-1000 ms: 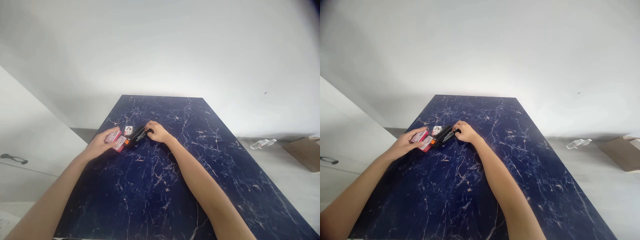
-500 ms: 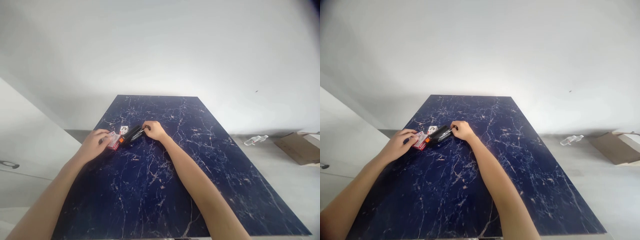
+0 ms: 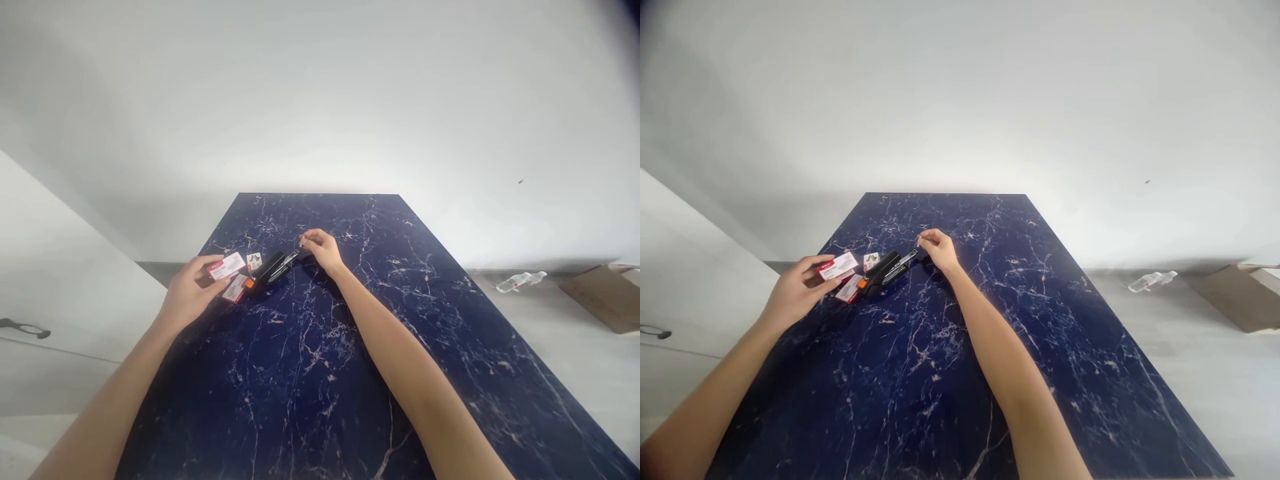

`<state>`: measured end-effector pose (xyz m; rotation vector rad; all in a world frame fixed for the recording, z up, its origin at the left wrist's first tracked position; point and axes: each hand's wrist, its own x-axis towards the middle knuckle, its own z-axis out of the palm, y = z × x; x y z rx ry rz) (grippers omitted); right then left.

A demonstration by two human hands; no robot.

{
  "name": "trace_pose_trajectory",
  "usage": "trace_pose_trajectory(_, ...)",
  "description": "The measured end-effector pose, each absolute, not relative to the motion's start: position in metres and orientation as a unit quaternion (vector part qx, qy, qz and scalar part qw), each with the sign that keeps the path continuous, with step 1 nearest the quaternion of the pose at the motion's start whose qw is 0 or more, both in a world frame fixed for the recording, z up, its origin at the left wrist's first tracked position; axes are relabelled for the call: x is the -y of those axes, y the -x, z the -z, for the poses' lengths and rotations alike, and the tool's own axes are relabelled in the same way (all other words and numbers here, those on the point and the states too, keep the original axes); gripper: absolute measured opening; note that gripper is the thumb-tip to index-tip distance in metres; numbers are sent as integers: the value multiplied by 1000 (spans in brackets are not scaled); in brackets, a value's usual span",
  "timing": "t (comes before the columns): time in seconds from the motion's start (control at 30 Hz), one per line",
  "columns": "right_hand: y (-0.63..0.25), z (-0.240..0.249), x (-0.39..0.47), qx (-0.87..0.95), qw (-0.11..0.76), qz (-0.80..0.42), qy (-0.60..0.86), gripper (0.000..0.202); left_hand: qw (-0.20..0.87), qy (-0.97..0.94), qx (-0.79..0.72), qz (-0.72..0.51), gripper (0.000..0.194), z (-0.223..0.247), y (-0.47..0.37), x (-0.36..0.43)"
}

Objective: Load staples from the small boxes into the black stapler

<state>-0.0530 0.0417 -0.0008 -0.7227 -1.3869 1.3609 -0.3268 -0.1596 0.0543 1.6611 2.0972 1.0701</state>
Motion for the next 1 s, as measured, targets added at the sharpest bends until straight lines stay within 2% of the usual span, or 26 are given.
trace_pose_trajectory(0.1, 54, 0, -40, 559, 527, -554, 321, 36, 211, -563, -690, -403, 64, -54, 313, 162)
trace_pose_trajectory(0.27, 56, 1, -37, 549, 528, -562, 323, 33, 288, -613, -624, -389, 63, -52, 295, 166)
trace_pose_trajectory(0.5, 55, 6, -43, 618, 465, -539, 333, 30, 377, -572, -592, -425, 63, -60, 294, 169)
trace_pose_trajectory(0.67, 54, 11, -44, 634, 452, -526, 342, 27, 462, -563, -517, -450, 51, -66, 290, 172)
trace_pose_trajectory(0.83, 54, 7, -42, 637, 448, -524, 344, 26, 477, -540, -518, -461, 48, -62, 288, 170)
trace_pose_trajectory(1.0, 59, -5, -28, 586, 518, -532, 326, 26, 458, -601, -534, -379, 42, -56, 284, 168)
